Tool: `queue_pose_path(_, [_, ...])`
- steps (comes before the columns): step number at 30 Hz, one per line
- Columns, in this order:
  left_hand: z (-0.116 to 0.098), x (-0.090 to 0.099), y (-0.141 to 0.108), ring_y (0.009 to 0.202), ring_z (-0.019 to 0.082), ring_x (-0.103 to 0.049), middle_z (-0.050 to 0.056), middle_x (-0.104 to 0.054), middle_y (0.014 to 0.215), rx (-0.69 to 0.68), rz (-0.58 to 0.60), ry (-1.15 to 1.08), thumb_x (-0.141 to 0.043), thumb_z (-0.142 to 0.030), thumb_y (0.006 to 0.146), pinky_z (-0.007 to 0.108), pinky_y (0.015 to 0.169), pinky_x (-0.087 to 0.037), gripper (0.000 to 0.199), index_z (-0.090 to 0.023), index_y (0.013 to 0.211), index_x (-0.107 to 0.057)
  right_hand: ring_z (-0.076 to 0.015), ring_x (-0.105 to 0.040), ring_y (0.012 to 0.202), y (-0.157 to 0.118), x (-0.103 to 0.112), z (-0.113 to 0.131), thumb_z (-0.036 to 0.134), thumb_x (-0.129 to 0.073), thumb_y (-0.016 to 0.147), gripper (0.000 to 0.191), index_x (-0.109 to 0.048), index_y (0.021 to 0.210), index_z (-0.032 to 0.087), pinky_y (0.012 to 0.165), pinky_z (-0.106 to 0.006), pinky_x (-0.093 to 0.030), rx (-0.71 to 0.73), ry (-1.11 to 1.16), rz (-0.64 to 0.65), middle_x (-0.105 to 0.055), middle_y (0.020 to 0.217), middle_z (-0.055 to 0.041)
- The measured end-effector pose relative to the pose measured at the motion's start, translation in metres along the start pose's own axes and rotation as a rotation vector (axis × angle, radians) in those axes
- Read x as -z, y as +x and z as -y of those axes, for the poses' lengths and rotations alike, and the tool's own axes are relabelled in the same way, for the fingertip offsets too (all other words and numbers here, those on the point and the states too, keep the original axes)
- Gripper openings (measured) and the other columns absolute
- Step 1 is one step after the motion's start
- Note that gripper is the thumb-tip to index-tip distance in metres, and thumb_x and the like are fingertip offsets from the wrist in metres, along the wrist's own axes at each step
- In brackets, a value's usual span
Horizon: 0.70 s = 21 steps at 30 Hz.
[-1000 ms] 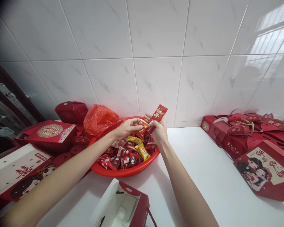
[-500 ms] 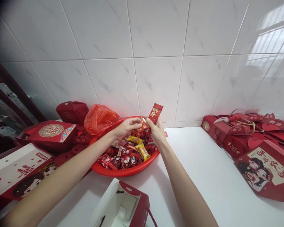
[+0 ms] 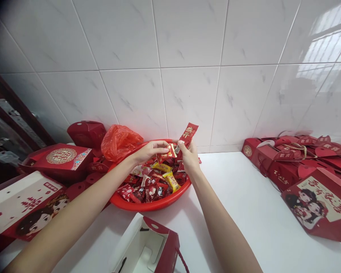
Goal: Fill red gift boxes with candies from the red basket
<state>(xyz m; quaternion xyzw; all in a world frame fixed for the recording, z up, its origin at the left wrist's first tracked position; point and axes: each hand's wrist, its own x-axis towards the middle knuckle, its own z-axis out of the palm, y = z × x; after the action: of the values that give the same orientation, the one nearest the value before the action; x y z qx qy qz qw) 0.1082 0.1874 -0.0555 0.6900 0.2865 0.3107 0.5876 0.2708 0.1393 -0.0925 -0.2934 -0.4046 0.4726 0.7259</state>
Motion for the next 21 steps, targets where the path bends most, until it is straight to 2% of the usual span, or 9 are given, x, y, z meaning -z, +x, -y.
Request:
queue_pose_path(4, [-0.001, 0.009, -0.001, 0.057, 0.009, -0.052, -0.004, -0.065, 0.066, 0.023, 0.021, 0.215, -0.081, -0.035, 0.069, 0.023, 0.058, -0.041, 0.022, -0.016, 0.077, -0.072, -0.0230, -0.074, 0.080, -0.001, -0.001, 0.002, 0.045, -0.081, 0.071, 0.037, -0.058, 0.090, 0.022, 0.066, -0.035, -0.060, -0.001, -0.002, -0.015, -0.076, 0.098, -0.0062])
queue_pose_path(10, [0.005, 0.032, -0.001, 0.061, 0.014, -0.055, -0.002, -0.066, 0.061, 0.025, 0.102, 0.564, -0.073, -0.034, 0.068, 0.025, 0.060, -0.041, 0.017, -0.018, 0.065, -0.074, -0.0163, -0.063, 0.055, -0.003, -0.003, 0.006, 0.049, -0.074, 0.078, 0.033, -0.053, 0.085, 0.025, 0.051, -0.030, -0.054, -0.001, -0.081, -0.040, -0.072, 0.076, 0.0000])
queue_pose_path(13, [0.007, 0.041, -0.002, 0.066, 0.016, -0.060, 0.000, -0.072, 0.068, 0.012, 0.048, 0.646, -0.073, -0.037, 0.068, 0.026, 0.065, -0.045, 0.020, -0.018, 0.071, -0.077, -0.0127, -0.055, 0.049, -0.003, -0.002, 0.007, 0.050, -0.072, 0.081, 0.032, -0.052, 0.083, 0.025, 0.047, -0.027, -0.049, 0.007, -0.128, -0.026, -0.070, 0.072, 0.0015])
queue_pose_path(17, [0.002, 0.049, -0.010, 0.079, 0.021, -0.066, 0.005, -0.078, 0.084, -0.016, -0.112, 0.624, -0.073, -0.039, 0.069, 0.030, 0.077, -0.049, 0.026, -0.017, 0.081, -0.078, -0.0122, -0.053, 0.050, -0.004, -0.001, 0.007, 0.049, -0.072, 0.082, 0.031, -0.052, 0.083, 0.026, 0.047, -0.026, -0.047, 0.008, -0.160, 0.015, -0.069, 0.073, 0.0018])
queue_pose_path(19, [-0.003, 0.052, -0.019, 0.077, 0.021, -0.066, 0.005, -0.077, 0.081, -0.014, -0.146, 0.668, -0.072, -0.038, 0.069, 0.030, 0.075, -0.049, 0.023, -0.017, 0.077, -0.077, -0.0128, -0.055, 0.051, -0.005, -0.001, 0.007, 0.051, -0.073, 0.081, 0.032, -0.053, 0.084, 0.025, 0.050, -0.028, -0.049, 0.013, -0.163, 0.035, -0.070, 0.074, 0.0015])
queue_pose_path(21, [-0.009, 0.054, -0.033, 0.072, 0.019, -0.064, 0.004, -0.074, 0.074, 0.008, -0.124, 0.749, -0.069, -0.036, 0.070, 0.029, 0.070, -0.047, 0.020, -0.017, 0.073, -0.075, -0.0134, -0.057, 0.052, -0.006, -0.001, 0.007, 0.053, -0.073, 0.080, 0.035, -0.053, 0.086, 0.025, 0.050, -0.029, -0.051, 0.014, -0.170, 0.069, -0.071, 0.075, 0.0013])
